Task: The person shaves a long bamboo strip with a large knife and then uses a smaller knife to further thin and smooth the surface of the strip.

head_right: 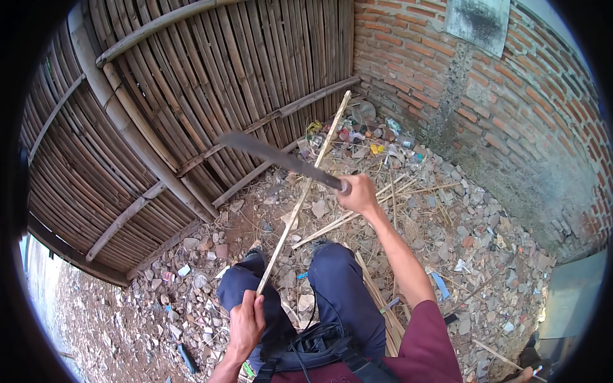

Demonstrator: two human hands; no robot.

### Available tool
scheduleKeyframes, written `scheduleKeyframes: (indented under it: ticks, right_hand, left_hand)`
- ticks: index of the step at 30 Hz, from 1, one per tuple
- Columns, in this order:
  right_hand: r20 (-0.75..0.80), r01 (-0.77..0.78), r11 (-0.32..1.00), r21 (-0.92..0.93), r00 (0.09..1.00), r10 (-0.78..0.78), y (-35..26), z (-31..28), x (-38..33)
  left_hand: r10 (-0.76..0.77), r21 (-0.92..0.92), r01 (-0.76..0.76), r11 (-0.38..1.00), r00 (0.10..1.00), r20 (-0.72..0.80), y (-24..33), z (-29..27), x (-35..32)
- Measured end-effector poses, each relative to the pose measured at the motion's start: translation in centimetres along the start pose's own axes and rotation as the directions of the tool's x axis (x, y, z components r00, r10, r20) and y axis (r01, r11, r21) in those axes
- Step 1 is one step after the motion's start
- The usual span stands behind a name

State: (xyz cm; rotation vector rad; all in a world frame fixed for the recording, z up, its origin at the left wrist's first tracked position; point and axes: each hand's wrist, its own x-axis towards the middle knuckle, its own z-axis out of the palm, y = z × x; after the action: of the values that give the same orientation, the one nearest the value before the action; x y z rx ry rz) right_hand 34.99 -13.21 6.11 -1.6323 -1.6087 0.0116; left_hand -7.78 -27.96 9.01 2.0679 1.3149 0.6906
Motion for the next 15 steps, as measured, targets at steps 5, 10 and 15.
scheduleKeyframes:
  ticks: [5,10,15]
  right_hand:
    - [-0.133,-0.344,0.935,0.082,0.926,0.353,4.0,-1.1,4.5]
    - [-0.010,-0.259,0.966,0.012,0.966,0.259,0.5,-0.4,0.3]
    - [-0.037,-0.018,1.000,0.025,0.999,0.018,-3.9,1.1,-4.7]
  left_hand:
    - [0.000,0.070,0.001,0.998,1.000,-0.011,-0.6,0.0,-0.3]
    - [-0.066,-0.115,0.077,0.990,0.993,0.098,-0.8,-1.1,0.9]
    - [-0.126,-0.150,0.160,0.976,0.969,0.214,-0.8,-1.5,2.6]
